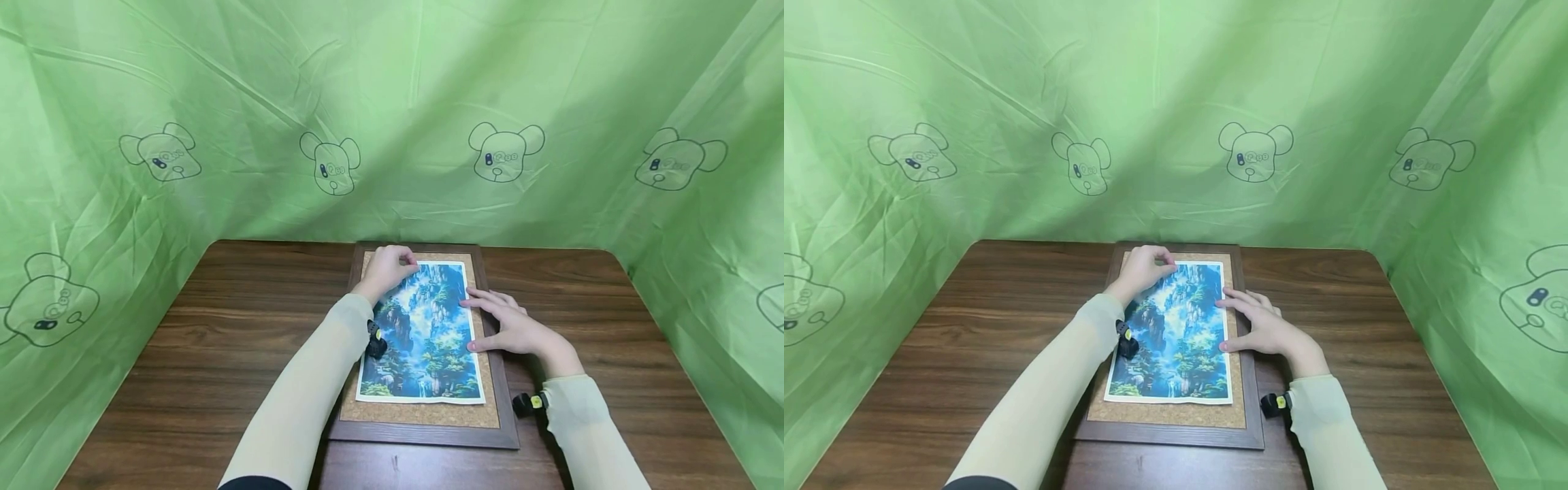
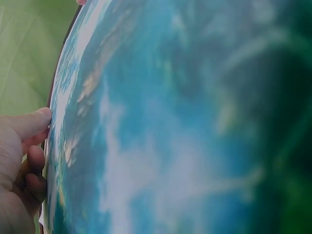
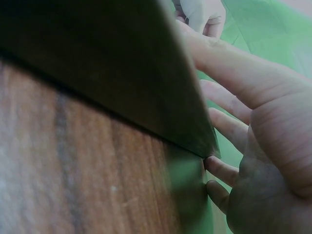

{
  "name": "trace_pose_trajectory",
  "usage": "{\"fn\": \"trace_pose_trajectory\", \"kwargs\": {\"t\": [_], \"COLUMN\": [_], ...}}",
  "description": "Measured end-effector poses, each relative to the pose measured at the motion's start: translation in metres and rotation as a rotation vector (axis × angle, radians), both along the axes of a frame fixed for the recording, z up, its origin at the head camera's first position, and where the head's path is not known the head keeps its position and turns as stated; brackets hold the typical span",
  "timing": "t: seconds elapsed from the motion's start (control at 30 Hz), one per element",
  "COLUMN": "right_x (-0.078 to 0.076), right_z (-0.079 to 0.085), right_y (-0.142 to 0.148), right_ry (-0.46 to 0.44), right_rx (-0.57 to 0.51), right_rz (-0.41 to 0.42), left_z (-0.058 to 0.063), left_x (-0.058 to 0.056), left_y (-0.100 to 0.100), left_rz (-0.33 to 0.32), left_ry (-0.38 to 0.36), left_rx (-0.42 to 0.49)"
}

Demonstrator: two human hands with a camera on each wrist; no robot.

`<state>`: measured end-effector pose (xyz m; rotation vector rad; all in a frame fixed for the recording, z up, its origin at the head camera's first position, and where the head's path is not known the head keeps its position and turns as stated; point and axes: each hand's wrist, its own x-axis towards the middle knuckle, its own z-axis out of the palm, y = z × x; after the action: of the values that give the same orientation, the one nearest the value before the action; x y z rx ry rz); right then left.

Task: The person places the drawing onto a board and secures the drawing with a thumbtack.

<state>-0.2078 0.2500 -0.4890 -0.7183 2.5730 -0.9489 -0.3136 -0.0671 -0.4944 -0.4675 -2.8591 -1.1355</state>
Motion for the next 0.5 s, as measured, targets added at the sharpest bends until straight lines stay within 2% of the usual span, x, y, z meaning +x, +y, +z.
{"fn": "trace_pose_trajectory", "kwargs": {"t": [0.5], "right_x": [-0.0009], "right_z": [-0.0017], "right_y": [0.0007], "right_ry": [-0.003], "right_rx": [0.009], "right_rz": [0.001], "left_z": [0.0014], "left_x": [-0.0023], "left_y": [0.0003], "left_rz": [-0.003], "left_ry": [-0.012], "left_rx": [-0.007]}}
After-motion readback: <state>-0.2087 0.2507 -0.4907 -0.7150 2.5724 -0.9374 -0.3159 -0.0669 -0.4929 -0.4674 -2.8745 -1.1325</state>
